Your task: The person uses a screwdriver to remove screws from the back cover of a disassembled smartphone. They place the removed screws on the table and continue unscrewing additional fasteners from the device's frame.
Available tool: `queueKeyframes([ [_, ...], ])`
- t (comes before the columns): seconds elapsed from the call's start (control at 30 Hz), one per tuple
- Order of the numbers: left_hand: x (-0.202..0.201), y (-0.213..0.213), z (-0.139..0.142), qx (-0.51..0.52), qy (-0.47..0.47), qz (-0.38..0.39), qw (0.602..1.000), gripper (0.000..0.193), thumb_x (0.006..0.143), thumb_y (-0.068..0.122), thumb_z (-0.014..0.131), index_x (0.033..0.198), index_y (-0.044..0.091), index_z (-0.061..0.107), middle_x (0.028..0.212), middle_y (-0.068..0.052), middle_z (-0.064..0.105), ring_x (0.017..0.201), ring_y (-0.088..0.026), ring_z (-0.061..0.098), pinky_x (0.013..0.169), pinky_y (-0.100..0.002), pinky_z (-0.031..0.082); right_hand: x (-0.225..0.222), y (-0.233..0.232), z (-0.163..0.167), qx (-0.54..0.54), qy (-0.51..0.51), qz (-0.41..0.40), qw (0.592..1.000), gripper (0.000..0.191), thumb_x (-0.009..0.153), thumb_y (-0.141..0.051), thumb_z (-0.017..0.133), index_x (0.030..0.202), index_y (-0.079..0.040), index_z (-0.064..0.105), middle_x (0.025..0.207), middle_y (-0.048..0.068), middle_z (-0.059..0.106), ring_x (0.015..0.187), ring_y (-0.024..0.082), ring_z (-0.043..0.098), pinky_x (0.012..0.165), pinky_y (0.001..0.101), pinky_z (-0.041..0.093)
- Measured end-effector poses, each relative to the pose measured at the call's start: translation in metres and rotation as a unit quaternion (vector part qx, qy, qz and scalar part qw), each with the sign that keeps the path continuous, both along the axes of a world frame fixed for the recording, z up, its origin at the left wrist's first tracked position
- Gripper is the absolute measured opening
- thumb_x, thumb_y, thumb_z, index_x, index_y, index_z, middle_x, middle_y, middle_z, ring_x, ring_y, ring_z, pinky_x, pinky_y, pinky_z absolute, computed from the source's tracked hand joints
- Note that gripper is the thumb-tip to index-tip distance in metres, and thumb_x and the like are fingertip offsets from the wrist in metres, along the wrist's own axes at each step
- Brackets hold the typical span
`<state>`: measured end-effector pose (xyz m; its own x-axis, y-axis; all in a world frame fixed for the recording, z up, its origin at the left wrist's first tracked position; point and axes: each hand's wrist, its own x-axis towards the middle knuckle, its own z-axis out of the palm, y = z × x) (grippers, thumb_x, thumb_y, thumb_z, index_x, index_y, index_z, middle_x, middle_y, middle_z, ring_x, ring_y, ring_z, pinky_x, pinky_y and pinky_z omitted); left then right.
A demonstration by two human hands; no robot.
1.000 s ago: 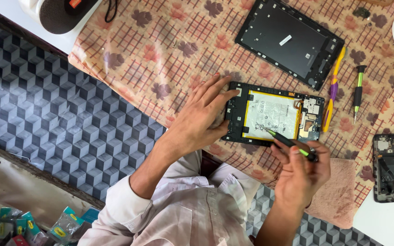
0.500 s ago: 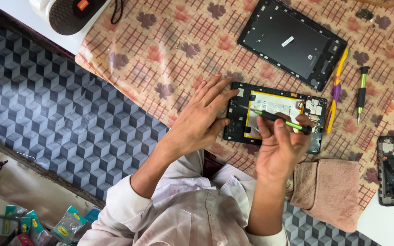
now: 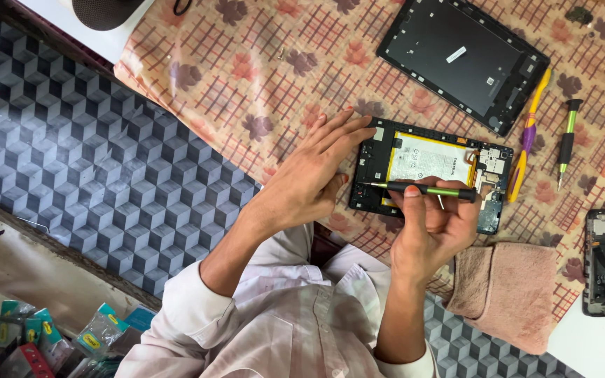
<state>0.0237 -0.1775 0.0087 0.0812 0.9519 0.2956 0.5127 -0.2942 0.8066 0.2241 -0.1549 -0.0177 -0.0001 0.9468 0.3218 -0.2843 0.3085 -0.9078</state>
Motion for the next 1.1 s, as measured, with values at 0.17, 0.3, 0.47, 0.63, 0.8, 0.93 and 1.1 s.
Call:
queueKeyframes([
  [0.17, -0.0014, -0.0008, 0.0008, -0.009, -0.017, -0.013, 1.000, 0.079, 0.076, -0.005, 0.067, 0.151, 0.000, 0.041, 0.161, -0.019, 0.044, 0.157, -0.038, 0.028, 0.130, -0.053, 0.020, 0.0024, 0.0013, -0.0038, 0.005, -0.010, -0.015, 1.000, 0.034, 0.100, 0.014, 0.070, 0.127, -0.001, 0.054, 0.116, 0.013, 0.062, 0.106, 0.019, 0.067, 0.092, 0.0381, 0.067],
  [0.3, -0.0037, -0.0019, 0.0021, -0.020, -0.024, -0.022, 0.999, 0.087, 0.075, 0.000, 0.072, 0.154, 0.000, 0.038, 0.159, -0.026, 0.043, 0.156, -0.039, 0.030, 0.130, -0.052, 0.021, 0.0034, 0.0023, -0.0050, 0.010, -0.016, -0.014, 1.000, 0.035, 0.100, 0.015, 0.070, 0.127, -0.001, 0.054, 0.116, 0.012, 0.061, 0.107, 0.018, 0.065, 0.094, 0.0381, 0.066],
  [0.47, -0.0069, -0.0027, 0.0042, -0.024, -0.009, -0.044, 0.999, 0.106, 0.064, 0.010, 0.080, 0.156, -0.005, 0.029, 0.160, -0.032, 0.039, 0.155, -0.041, 0.029, 0.129, -0.052, 0.019, 0.0032, 0.0019, -0.0035, -0.001, -0.017, -0.019, 1.000, 0.034, 0.099, 0.014, 0.070, 0.125, -0.002, 0.054, 0.116, 0.011, 0.060, 0.107, 0.018, 0.064, 0.092, 0.0379, 0.066],
  [0.63, -0.0072, -0.0016, 0.0040, -0.019, 0.000, -0.051, 0.998, 0.118, 0.062, 0.024, 0.090, 0.155, -0.007, 0.026, 0.159, -0.034, 0.037, 0.155, -0.042, 0.026, 0.129, -0.051, 0.019, 0.0026, 0.0027, -0.0031, -0.003, -0.016, -0.020, 1.000, 0.034, 0.098, 0.014, 0.070, 0.124, -0.002, 0.054, 0.119, 0.011, 0.060, 0.106, 0.018, 0.064, 0.091, 0.0387, 0.067],
  [0.8, -0.0056, -0.0010, 0.0006, -0.021, 0.006, -0.047, 0.999, 0.119, 0.061, 0.023, 0.090, 0.156, -0.007, 0.025, 0.158, -0.034, 0.038, 0.155, -0.042, 0.026, 0.128, -0.050, 0.021, 0.0029, 0.0031, -0.0042, -0.010, -0.010, -0.024, 1.000, 0.034, 0.098, 0.014, 0.070, 0.123, -0.002, 0.054, 0.118, 0.011, 0.061, 0.105, 0.018, 0.065, 0.088, 0.0389, 0.068],
  [0.93, -0.0051, -0.0008, -0.0017, -0.020, 0.010, -0.042, 0.999, 0.119, 0.061, 0.022, 0.090, 0.156, -0.007, 0.025, 0.157, -0.033, 0.040, 0.156, -0.042, 0.027, 0.129, -0.050, 0.021, 0.0029, 0.0030, -0.0047, -0.011, -0.007, -0.024, 1.000, 0.034, 0.098, 0.015, 0.070, 0.123, -0.002, 0.054, 0.119, 0.011, 0.060, 0.105, 0.017, 0.064, 0.089, 0.0397, 0.068],
  [1.1, -0.0045, 0.0003, -0.0020, -0.013, 0.011, -0.043, 0.999, 0.121, 0.059, 0.023, 0.092, 0.155, -0.007, 0.025, 0.157, -0.033, 0.039, 0.155, -0.042, 0.026, 0.128, -0.050, 0.019, 0.0021, 0.0040, -0.0046, -0.007, -0.006, -0.026, 1.000, 0.034, 0.097, 0.015, 0.069, 0.122, -0.002, 0.054, 0.118, 0.012, 0.061, 0.108, 0.020, 0.067, 0.091, 0.0421, 0.069],
])
